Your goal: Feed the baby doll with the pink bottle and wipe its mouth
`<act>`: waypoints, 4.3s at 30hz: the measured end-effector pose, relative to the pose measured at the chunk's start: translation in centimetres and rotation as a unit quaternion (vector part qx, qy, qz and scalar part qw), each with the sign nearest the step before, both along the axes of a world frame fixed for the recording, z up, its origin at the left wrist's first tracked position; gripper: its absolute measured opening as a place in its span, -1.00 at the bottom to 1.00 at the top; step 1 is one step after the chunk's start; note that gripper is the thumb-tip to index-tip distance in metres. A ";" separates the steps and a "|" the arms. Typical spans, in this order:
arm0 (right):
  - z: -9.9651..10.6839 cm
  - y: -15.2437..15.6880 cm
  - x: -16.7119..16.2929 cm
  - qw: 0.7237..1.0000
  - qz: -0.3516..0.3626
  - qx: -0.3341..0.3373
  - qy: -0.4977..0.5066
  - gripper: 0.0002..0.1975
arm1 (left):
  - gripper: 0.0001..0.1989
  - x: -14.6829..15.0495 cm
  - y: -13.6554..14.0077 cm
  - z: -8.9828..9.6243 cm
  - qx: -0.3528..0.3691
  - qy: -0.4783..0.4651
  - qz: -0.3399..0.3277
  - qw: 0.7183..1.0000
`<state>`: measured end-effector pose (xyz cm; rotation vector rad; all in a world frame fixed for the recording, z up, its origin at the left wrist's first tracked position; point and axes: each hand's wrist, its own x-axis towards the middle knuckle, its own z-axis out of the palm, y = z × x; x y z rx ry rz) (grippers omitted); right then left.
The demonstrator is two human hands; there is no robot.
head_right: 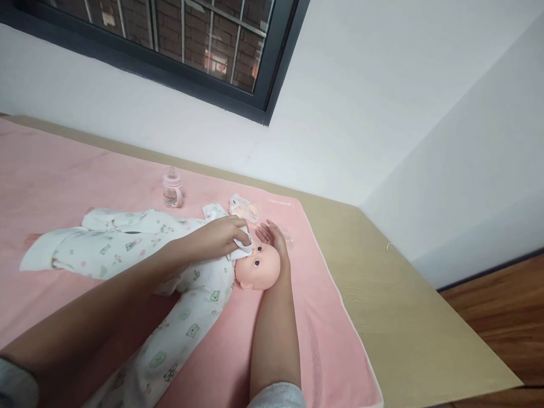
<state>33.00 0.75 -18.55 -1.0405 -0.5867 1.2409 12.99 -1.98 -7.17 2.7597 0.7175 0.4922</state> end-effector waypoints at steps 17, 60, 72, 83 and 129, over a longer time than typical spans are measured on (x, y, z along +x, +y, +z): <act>-0.9 1.0 0.8 0.999 0.034 0.035 -0.008 -0.71 | -0.62 -0.4 1.2 -0.7 0.012 -0.005 0.054 0.998; 0.2 0.2 0.3 1.000 -0.002 -0.021 -0.023 -0.61 | -0.58 -0.2 -0.3 0.3 0.033 0.034 0.006 0.999; 0.6 -1.0 -0.1 0.986 0.048 -0.007 -0.159 -0.59 | -0.50 -0.1 1.3 -1.0 0.099 -0.008 0.000 0.995; 0.6 -0.7 -0.1 0.991 0.026 -0.013 -0.128 -0.66 | -0.51 0.0 1.2 -1.0 0.087 -0.008 -0.005 0.996; 13.8 -6.1 -8.0 0.831 0.102 0.171 -0.519 -0.68 | -0.68 -8.9 2.2 3.5 0.006 -0.091 0.141 0.986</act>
